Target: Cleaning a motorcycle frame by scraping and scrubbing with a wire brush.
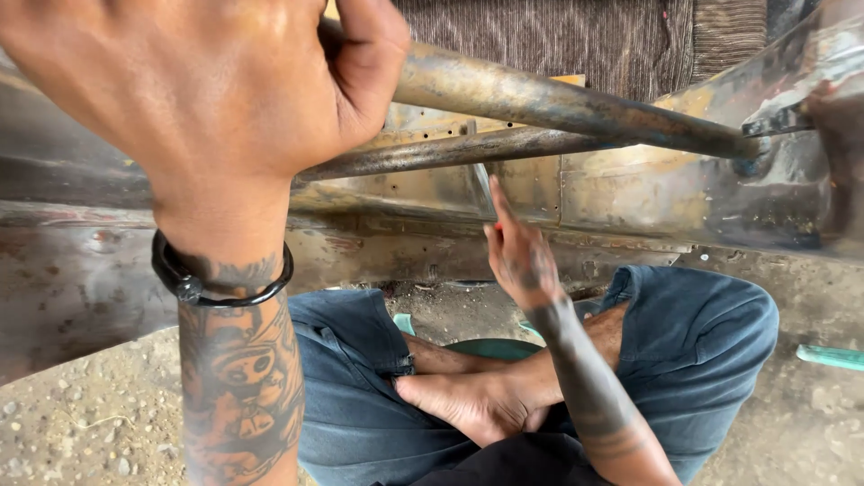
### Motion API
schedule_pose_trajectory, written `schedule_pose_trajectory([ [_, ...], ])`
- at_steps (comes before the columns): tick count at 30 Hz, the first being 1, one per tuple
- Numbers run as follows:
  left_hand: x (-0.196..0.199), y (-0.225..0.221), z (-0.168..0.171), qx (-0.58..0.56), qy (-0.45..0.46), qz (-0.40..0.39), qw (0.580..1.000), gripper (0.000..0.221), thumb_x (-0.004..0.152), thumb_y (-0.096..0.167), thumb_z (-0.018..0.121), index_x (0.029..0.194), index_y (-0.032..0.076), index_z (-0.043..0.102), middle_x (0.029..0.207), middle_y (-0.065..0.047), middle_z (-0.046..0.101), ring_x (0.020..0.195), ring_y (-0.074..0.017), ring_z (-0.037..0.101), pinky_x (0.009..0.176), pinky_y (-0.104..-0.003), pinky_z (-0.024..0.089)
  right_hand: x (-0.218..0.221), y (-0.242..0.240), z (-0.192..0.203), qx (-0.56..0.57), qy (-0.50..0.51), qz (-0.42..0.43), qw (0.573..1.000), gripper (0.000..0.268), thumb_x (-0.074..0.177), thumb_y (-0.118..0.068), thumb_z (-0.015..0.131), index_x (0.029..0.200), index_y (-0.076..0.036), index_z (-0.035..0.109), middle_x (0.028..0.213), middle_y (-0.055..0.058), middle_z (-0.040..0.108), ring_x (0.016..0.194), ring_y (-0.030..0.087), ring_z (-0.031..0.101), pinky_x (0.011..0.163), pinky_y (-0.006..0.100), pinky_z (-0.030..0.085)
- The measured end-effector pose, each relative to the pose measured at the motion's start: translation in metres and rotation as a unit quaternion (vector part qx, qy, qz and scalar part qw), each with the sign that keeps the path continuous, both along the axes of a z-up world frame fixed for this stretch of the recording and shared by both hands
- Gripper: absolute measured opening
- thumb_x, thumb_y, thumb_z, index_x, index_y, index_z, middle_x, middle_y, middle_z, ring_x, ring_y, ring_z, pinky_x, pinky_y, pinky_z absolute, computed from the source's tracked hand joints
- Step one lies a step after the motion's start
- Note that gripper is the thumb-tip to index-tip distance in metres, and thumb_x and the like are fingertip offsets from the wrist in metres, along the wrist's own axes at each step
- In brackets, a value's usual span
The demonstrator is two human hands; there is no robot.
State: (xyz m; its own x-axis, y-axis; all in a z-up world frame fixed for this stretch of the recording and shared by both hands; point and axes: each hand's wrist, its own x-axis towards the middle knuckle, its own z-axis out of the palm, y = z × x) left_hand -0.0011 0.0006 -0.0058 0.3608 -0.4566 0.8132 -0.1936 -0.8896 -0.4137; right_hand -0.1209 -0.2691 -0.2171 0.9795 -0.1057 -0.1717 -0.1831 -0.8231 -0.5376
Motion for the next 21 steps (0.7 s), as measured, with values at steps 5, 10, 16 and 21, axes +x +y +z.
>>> schedule_pose_trajectory([
  [5, 0.007, 0.008, -0.013, 0.054, -0.019, 0.005, 0.998, 0.038, 0.126, 0.047, 0.071, 0.093, 0.044, 0.053, 0.068, 0.019, 0.038, 0.058, -0.0129, 0.024, 0.069, -0.026, 0.037, -0.052, 0.018, 0.038, -0.011, 0.07, -0.065, 0.995, 0.067, 0.1, -0.015, 0.053, 0.162, -0.029, 0.031, 0.108, 0.032, 0.072, 0.094, 0.052, 0.07, 0.085, 0.063, 0.057],
  [10, 0.01, 0.007, -0.009, 0.061, -0.028, -0.016, 0.998, 0.039, 0.126, 0.045, 0.072, 0.092, 0.044, 0.052, 0.069, 0.018, 0.039, 0.059, -0.0129, 0.025, 0.072, -0.025, 0.039, 0.002, 0.008, -0.008, -0.029, -0.039, 0.007, 0.999, 0.067, 0.102, -0.012, 0.052, 0.163, -0.013, 0.024, 0.066, 0.007, 0.068, 0.038, 0.016, 0.047, 0.03, 0.035, 0.034],
  [16, -0.001, -0.002, 0.006, -0.002, -0.019, -0.018, 1.0, 0.042, 0.106, 0.046, 0.084, 0.082, 0.035, 0.051, 0.08, 0.005, 0.04, 0.077, -0.021, 0.029, 0.074, -0.035, 0.033, 0.092, 0.007, -0.038, -0.076, -0.152, 0.049, 0.984, 0.029, 0.102, -0.011, 0.049, 0.13, -0.004, 0.046, 0.065, 0.003, 0.062, 0.044, 0.017, 0.049, 0.039, 0.032, 0.041],
  [21, 0.001, -0.001, 0.009, -0.016, -0.016, -0.064, 0.998, 0.043, 0.104, 0.04, 0.088, 0.08, 0.034, 0.052, 0.079, 0.007, 0.042, 0.074, -0.021, 0.028, 0.077, -0.035, 0.037, 0.053, 0.01, -0.031, -0.085, -0.33, 0.107, 0.934, 0.019, 0.096, 0.002, 0.059, 0.114, 0.008, 0.06, 0.065, 0.01, 0.059, 0.049, 0.025, 0.054, 0.047, 0.039, 0.044],
])
